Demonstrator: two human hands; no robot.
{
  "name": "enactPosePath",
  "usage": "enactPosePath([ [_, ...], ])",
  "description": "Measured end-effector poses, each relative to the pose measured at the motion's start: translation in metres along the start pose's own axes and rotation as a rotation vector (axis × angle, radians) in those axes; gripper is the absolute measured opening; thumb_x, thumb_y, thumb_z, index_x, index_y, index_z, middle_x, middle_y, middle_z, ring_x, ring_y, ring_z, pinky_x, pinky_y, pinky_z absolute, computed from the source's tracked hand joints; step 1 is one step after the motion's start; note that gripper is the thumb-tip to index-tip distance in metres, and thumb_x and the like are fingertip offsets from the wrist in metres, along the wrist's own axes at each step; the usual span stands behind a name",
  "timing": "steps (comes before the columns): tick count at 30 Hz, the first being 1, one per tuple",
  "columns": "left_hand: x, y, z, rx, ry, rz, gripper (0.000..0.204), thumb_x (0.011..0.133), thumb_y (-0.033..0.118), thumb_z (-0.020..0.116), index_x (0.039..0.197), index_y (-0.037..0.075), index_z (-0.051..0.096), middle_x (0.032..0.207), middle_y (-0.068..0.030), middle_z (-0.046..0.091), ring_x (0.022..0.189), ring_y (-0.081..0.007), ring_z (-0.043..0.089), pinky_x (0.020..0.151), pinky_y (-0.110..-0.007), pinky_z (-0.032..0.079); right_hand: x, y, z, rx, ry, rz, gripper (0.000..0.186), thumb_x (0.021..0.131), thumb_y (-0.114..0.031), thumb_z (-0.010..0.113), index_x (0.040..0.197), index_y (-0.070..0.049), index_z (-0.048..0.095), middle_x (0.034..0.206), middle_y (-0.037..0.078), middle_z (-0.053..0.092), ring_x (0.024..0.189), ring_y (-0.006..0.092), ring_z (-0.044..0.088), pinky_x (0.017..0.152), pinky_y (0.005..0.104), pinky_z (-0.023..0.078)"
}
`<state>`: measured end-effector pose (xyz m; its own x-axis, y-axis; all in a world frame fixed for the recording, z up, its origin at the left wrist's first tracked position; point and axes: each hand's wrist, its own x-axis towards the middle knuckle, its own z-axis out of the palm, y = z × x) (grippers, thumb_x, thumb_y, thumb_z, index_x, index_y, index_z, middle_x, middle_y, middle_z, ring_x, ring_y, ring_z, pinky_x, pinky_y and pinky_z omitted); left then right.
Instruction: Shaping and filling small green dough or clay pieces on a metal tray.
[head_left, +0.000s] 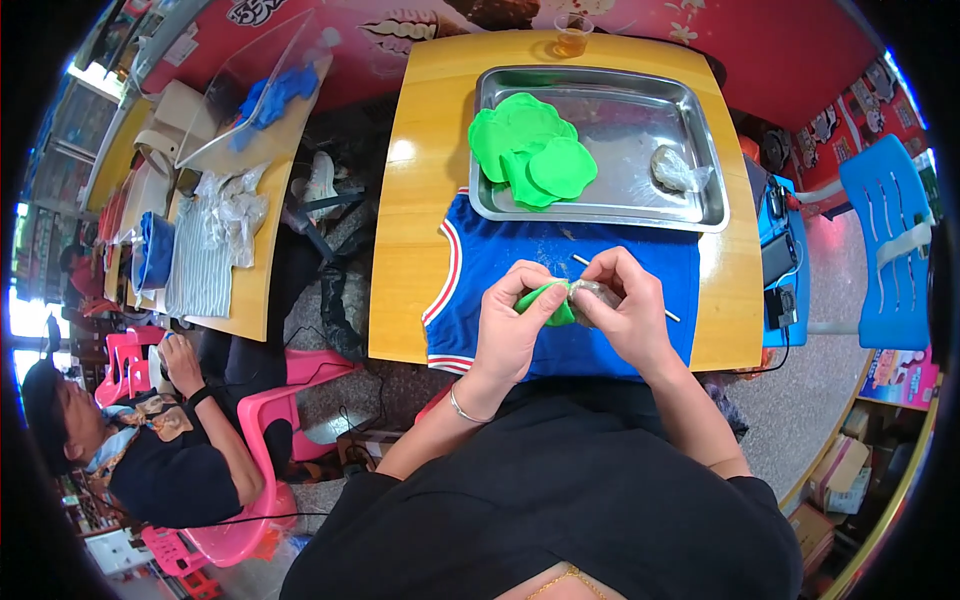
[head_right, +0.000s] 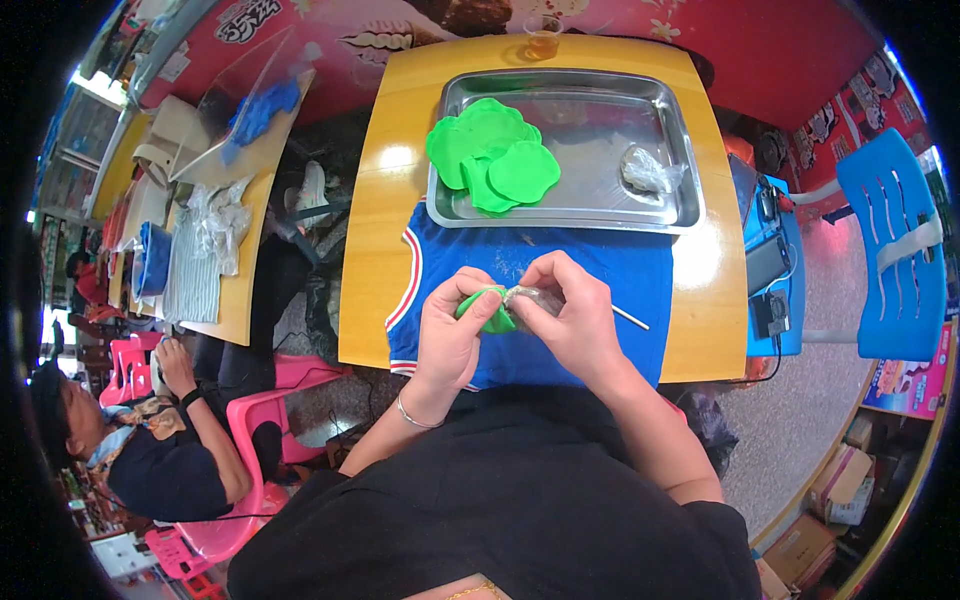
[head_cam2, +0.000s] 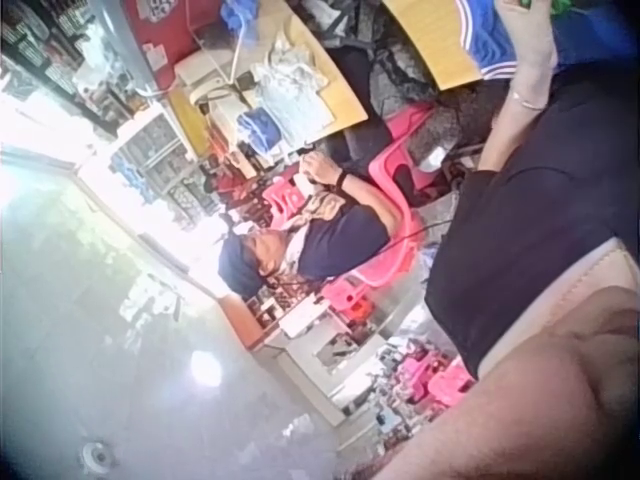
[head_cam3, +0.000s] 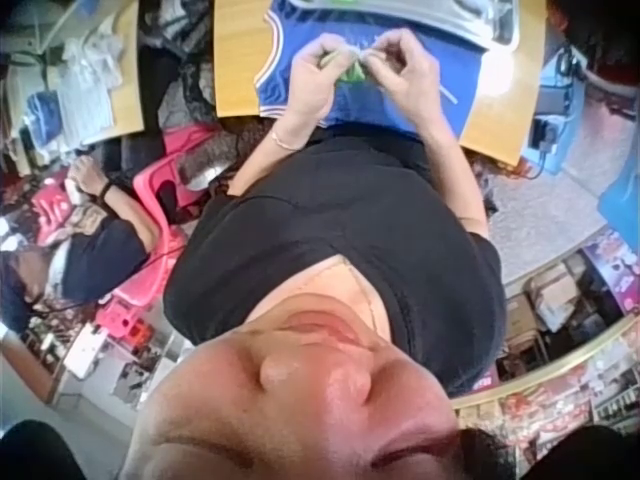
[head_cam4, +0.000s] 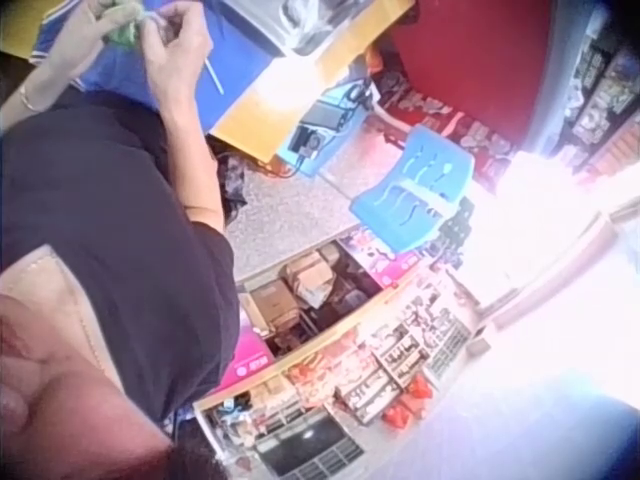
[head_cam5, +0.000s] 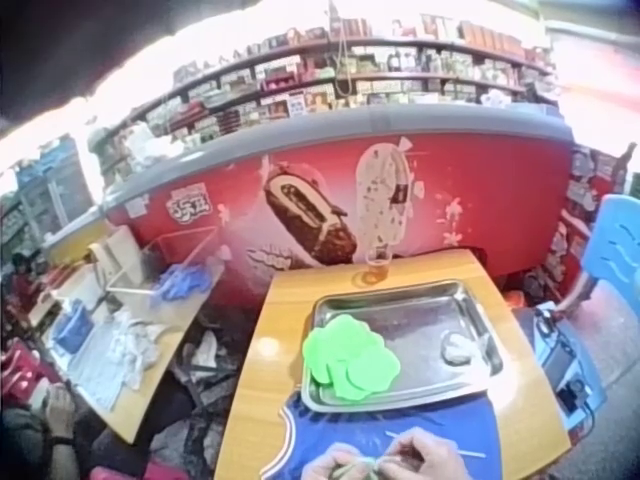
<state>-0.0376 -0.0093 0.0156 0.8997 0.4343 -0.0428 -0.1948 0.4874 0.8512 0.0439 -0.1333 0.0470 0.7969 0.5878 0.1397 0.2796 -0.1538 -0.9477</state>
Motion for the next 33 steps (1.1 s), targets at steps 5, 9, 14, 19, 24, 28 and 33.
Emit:
enactPosePath([
  [5,0.001,0.001,-0.005,0.004,0.001,0.002,0.007,0.08,0.003,0.066,0.077,0.001,0.061,0.084,-0.0007,0.05,0.077,-0.0068,0.047,0.069,-0.021,0.039,-0.004,0.004,0.001,-0.07,-0.089,-0.175,0.012,0.068,0.0,0.067,0.078,0.0,0.059,0.075,0.004,0.057,0.056,0.0082,0.047,0.05,0.0218,0.037],
  [9,0.0,0.0,-0.008,-0.012,-0.014,-0.011,0.007,0.08,0.003,0.066,0.076,0.001,0.061,0.085,-0.0008,0.05,0.077,-0.0068,0.047,0.069,-0.021,0.038,-0.002,-0.002,0.0,0.005,-0.188,-0.084,0.015,0.066,0.002,0.066,0.079,0.0,0.06,0.075,0.004,0.056,0.053,0.0076,0.043,0.048,0.0225,0.034],
  [14,-0.001,0.002,-0.003,0.284,-0.011,0.136,0.006,0.079,0.005,0.068,0.082,0.002,0.065,0.084,-0.0015,0.049,0.078,-0.0094,0.048,0.071,-0.022,0.039,-0.003,0.007,0.009,-0.157,-0.05,-0.152,0.015,0.071,0.0,0.066,0.082,0.0,0.057,0.076,0.007,0.055,0.059,0.0133,0.051,0.052,0.0258,0.041],
  [19,-0.005,0.009,-0.003,0.418,-0.074,0.167,0.013,0.081,0.005,0.066,0.094,0.002,0.064,0.09,-0.0022,0.051,0.083,-0.0095,0.05,0.076,-0.023,0.041,-0.003,0.01,0.02,-0.005,0.052,-0.042,0.017,0.076,-0.001,0.063,0.087,-0.001,0.049,0.075,0.005,0.052,0.06,0.0113,0.049,0.053,0.0253,0.041],
  [24,-0.006,0.006,0.001,0.144,-0.033,0.027,0.031,0.082,0.008,0.067,0.109,0.003,0.054,0.096,-0.003,0.055,0.089,-0.01,0.054,0.077,-0.024,0.045,-0.001,0.015,0.02,0.093,-0.013,0.047,0.012,0.082,-0.002,0.054,0.093,-0.002,0.048,0.077,0.004,0.051,0.065,0.0089,0.048,0.059,0.0223,0.041],
  [28,-0.003,0.002,-0.004,0.024,-0.034,0.021,0.038,0.081,0.007,0.068,0.112,0.002,0.046,0.099,-0.0047,0.055,0.091,-0.0096,0.055,0.075,-0.022,0.047,0.001,0.014,0.017,0.316,-0.106,0.096,0.014,0.082,0.0,0.051,0.095,0.0,0.052,0.081,0.004,0.053,0.071,0.0101,0.05,0.065,0.0219,0.041],
  [33,-0.006,0.001,0.002,0.138,-0.039,0.074,0.041,0.08,0.007,0.069,0.111,0.002,0.044,0.1,-0.0062,0.054,0.089,-0.0106,0.056,0.074,-0.022,0.048,0.004,0.013,0.013,0.066,-0.054,0.033,0.012,0.078,0.001,0.053,0.09,0.001,0.054,0.08,0.003,0.055,0.067,0.0131,0.051,0.062,0.0238,0.042],
])
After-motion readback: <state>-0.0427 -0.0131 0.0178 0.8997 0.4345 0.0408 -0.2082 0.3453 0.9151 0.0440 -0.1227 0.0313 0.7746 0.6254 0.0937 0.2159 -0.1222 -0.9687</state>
